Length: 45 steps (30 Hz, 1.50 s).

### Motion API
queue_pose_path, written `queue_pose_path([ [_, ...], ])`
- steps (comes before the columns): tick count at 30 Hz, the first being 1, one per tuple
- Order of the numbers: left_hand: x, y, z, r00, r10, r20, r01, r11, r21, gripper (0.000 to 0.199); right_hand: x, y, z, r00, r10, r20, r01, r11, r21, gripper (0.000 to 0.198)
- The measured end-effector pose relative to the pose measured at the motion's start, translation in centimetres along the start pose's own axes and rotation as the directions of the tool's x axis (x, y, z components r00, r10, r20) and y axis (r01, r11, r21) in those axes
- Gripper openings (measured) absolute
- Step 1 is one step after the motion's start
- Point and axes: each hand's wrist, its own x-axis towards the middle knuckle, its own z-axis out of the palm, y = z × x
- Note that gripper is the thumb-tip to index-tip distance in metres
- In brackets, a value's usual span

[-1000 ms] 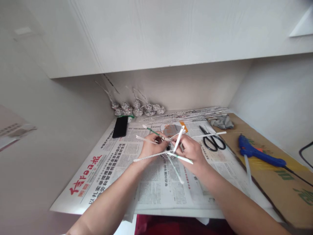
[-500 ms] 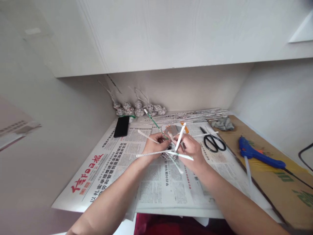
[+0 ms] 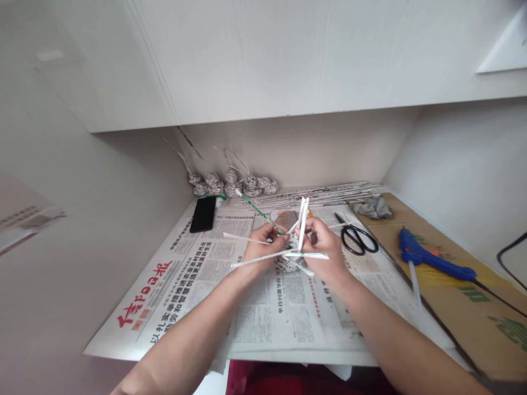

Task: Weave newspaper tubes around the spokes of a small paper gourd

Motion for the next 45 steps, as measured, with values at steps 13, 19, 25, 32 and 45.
queue_pose_path([
  [13, -0.6, -0.2, 0.0, 0.985, 0.161, 0.068, -0.162, 0.987, 0.006, 0.018, 2.3, 1.1, -1.7, 0.809, 0.426, 0.406, -0.588, 0.567, 0.577, 0.034],
  [19, -0.5, 0.2, -0.9, 0.876, 0.443, 0.192, -0.473, 0.866, 0.163, 0.015, 2.7, 1.2, -2.7, 0.726, 0.47, 0.503, -0.688, 0.481, 0.543, 0.032],
  [25, -0.4, 0.4, -1.2, 0.826, 0.516, 0.225, -0.562, 0.781, 0.274, 0.015, 2.7, 0.8, -3.0, 0.783, 0.43, 0.449, -0.602, 0.705, 0.375, 0.032],
  [32, -0.6, 0.8, -1.2, 0.922, 0.343, 0.179, -0.382, 0.881, 0.279, 0.016, 2.0, 0.2, -3.0, 0.732, 0.356, 0.58, -0.563, 0.795, 0.223, 0.032],
  [45, 0.1, 1.1, -1.3, 0.994, 0.02, 0.111, -0.038, 0.987, 0.157, 0.019, 1.7, 0.9, -2.8, 0.85, 0.231, 0.474, -0.331, 0.934, 0.137, 0.016],
])
